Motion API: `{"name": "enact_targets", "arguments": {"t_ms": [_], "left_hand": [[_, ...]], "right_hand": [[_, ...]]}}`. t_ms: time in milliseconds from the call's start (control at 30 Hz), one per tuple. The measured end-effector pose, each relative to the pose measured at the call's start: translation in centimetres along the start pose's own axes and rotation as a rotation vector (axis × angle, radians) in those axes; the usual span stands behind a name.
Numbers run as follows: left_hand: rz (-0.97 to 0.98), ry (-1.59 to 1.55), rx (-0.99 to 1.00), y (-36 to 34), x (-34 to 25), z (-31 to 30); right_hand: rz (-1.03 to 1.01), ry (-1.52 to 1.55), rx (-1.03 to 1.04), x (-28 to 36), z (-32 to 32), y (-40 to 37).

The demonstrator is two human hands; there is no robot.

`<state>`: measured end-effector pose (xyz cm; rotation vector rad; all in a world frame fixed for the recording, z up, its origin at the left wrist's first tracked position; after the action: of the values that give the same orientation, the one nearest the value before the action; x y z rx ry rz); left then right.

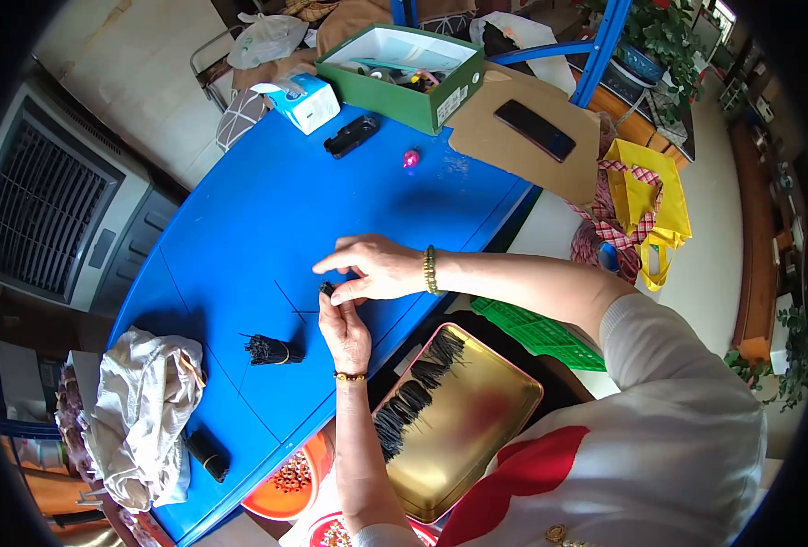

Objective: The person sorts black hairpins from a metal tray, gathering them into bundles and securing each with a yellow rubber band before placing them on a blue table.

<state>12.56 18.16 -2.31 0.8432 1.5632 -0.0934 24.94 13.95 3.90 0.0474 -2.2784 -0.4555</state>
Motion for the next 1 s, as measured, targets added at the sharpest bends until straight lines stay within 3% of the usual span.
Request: {"name": "enact_targets", "arguments": {"t_ms": [100, 200, 233, 267, 333, 467, 667, 733, 767, 800, 867, 900, 1000], "left_hand": [[0.049, -0.066, -0.034, 0.5, 0.2, 0.5], [-0.057, -0.200, 0.040, 0.7, -0.9, 0.1], [-0.239, -0.290, 0.150, 0.9, -1.6, -0.1], [-0.286, -0.378, 0.205, 0.9, -2.1, -0.1], [-0.434, -0.627, 0.246, 0.5, -3.0, -0.2], [-0.503, -0.821, 0.298, 0.5, -3.3, -0.2], [-0.693, -0.743, 0.246, -0.4, -4.6, 0.0], [-0.666, -0.747, 0.328, -0.7, -4.6, -0.4], [-0.687, -0.686, 0.276, -1.2, -4.7, -0.5], [-0.689, -0.637, 0.296, -1.4, -4.9, -0.7], [-0.693, -0.538, 0.340, -1.8, -5.0, -1.6], [-0.695, -0.465, 0.329, -2.2, -5.1, -1.8], [-0.676, -0.257, 0.379, -2.9, -6.1, -2.1]], "right_hand": [[-0.131, 0.175, -0.062, 0.5, 0.8, 0.7], [-0.059, 0.182, 0.003, 1.1, 0.4, 1.1], [0.098, 0.305, 0.024, 1.9, -0.3, 1.3], [0.353, 0.455, 0.125, 2.5, -1.3, 1.0], [0.329, 0.441, 0.042, 1.3, -1.6, 1.8], [0.548, 0.691, 0.099, 0.2, -1.2, 1.5], [0.625, 0.687, 0.046, 0.2, -0.2, 0.3], [0.545, 0.486, 0.088, 0.5, -0.7, 0.0], [0.502, 0.386, 0.110, 0.7, -1.2, -0.1], [0.350, 0.090, 0.125, 1.2, -1.9, 0.1], [0.124, -0.030, 0.046, 1.6, -3.0, -0.4], [-0.086, -0.094, 0.067, 2.4, -3.3, -0.5], [-0.218, -0.347, 0.427, 4.3, -2.9, -1.9]]}}
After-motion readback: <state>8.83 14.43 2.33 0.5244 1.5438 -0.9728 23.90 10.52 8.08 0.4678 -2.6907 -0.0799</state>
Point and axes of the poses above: each hand's wrist, its own y-axis towards the middle knuckle, its own z-axis out of the palm, x = y × z, the point moved 3 cm from there along y, towards the middle knuckle, and after that the axes turned 3 degrees about -x, right-handed, at the moved point
